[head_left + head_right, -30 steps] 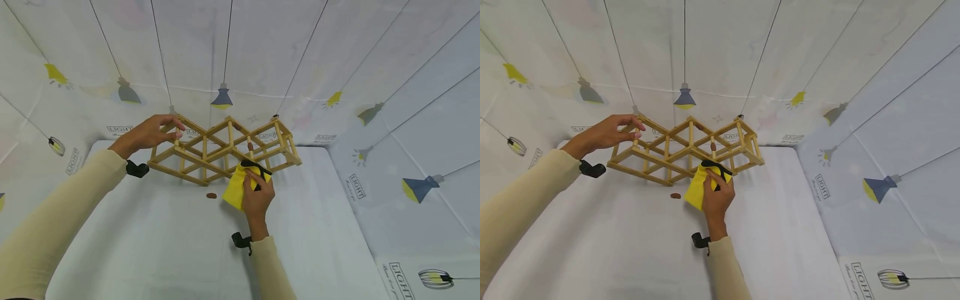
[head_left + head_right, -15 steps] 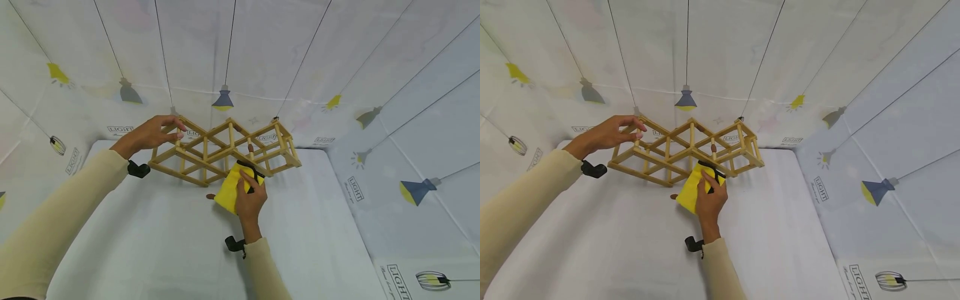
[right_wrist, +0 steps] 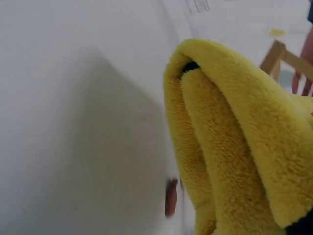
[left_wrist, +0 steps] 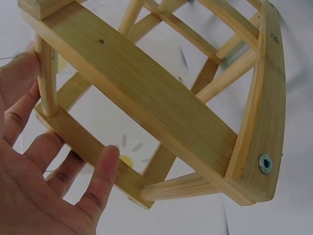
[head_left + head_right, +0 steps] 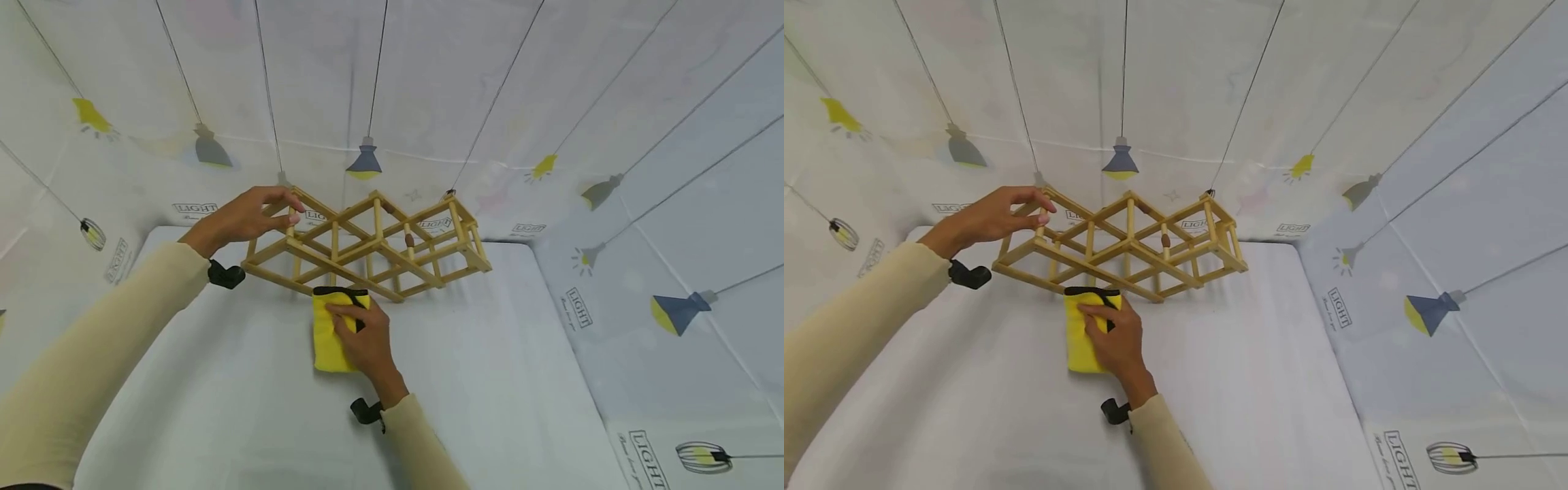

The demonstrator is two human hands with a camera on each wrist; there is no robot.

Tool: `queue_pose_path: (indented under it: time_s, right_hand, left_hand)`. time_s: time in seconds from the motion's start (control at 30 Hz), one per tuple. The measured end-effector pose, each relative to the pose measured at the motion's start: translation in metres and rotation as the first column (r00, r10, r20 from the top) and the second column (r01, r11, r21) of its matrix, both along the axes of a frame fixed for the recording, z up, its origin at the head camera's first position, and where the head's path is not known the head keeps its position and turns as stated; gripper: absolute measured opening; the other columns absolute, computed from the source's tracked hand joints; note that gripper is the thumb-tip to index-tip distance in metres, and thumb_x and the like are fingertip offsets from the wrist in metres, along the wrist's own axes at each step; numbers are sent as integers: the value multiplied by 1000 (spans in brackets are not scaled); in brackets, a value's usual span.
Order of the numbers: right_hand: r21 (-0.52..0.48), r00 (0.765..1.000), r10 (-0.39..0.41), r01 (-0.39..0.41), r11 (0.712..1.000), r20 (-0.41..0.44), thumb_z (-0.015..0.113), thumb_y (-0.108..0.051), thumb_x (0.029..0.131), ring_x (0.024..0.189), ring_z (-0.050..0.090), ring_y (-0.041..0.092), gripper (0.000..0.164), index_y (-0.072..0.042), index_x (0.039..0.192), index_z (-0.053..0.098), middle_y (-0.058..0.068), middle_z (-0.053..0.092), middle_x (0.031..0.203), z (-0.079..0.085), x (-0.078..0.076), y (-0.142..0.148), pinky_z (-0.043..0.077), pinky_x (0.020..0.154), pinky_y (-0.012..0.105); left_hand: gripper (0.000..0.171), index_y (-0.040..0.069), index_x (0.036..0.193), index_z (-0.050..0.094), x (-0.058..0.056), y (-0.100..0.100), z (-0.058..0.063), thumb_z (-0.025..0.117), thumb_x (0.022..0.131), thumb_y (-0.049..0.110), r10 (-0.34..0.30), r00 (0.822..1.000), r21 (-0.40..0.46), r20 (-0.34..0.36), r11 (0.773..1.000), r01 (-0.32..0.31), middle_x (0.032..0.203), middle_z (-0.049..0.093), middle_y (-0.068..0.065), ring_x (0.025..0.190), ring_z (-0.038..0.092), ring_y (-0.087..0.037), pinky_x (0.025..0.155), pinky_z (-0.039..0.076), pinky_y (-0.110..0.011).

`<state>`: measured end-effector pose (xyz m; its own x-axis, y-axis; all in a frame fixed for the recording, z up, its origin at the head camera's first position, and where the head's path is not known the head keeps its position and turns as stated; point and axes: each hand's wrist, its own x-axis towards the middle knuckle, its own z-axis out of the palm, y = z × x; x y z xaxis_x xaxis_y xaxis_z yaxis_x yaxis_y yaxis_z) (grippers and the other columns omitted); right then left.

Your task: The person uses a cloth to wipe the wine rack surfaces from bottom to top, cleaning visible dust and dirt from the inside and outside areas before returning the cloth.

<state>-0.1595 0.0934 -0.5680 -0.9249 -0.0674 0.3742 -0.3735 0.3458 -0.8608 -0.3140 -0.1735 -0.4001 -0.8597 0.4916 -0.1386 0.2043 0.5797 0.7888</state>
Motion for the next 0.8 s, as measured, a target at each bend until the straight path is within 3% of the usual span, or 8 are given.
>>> queue_pose_path:
  time_s: [0.17,0.27,0.37,0.47,0.5,0.63,0.73,0.8]
  right_hand:
    - [119,995,55,-65,991,80,78,-22,98,109,65,9,25,-34,118,83,-2,72,123,5,-1,-38,55,91,28]
    - [212,993,41,-63,975,110,77,-27,98,109,65,11,26,-42,120,81,-5,73,121,8,-6,-58,51,89,40]
    - [270,987,-30,-13,963,155,76,-28,99,112,67,19,26,-44,119,81,-5,75,122,6,-14,-68,51,86,49]
    - [290,962,-131,58,955,240,77,-26,99,118,68,24,25,-44,116,82,-3,76,127,-5,-20,-65,54,91,51]
    - [296,948,-164,80,952,271,77,-25,98,114,69,24,24,-42,115,83,0,76,129,-8,-22,-62,57,88,46]
    - [315,905,-236,122,941,355,76,-21,97,82,68,24,22,-36,110,85,10,72,135,-16,-23,-49,52,61,32]
    - [322,915,-203,87,943,348,76,-21,97,85,69,24,23,-37,110,85,10,73,133,-11,-21,-48,51,63,30]
    - [298,940,-119,20,954,321,77,-23,98,106,70,26,24,-39,113,84,6,73,131,-6,-20,-52,56,83,37]
  left_hand:
    - [36,15,136,63,0,1,2,67,107,35,5,1000,-5,0,1000,-5,170,39,-12,163,24,-40,126,21,-74]
    - [36,15,136,63,1,1,2,67,107,35,15,1000,-4,0,1000,-15,171,39,-12,163,23,-40,125,20,-76]
    - [35,15,135,64,2,1,0,67,107,35,18,1000,0,-7,1000,-18,171,39,-11,164,22,-40,125,19,-76]
    - [33,15,135,65,3,2,-2,66,107,34,16,1000,4,-7,1000,-16,171,39,-11,164,22,-40,126,18,-76]
    - [33,15,135,65,2,3,-2,66,107,34,16,1000,3,-8,1000,-16,171,39,-11,164,22,-40,126,18,-75]
    - [33,15,135,64,2,3,-1,66,108,34,7,1000,-1,-15,1000,-7,170,40,-11,164,22,-39,126,19,-74]
    - [34,16,135,64,1,0,-1,66,107,36,6,1000,-8,-20,1000,-7,170,40,-11,164,22,-39,126,20,-74]
    - [34,17,135,65,2,-1,-1,66,107,37,12,1000,-10,-19,1000,-13,171,40,-11,164,22,-39,126,21,-74]
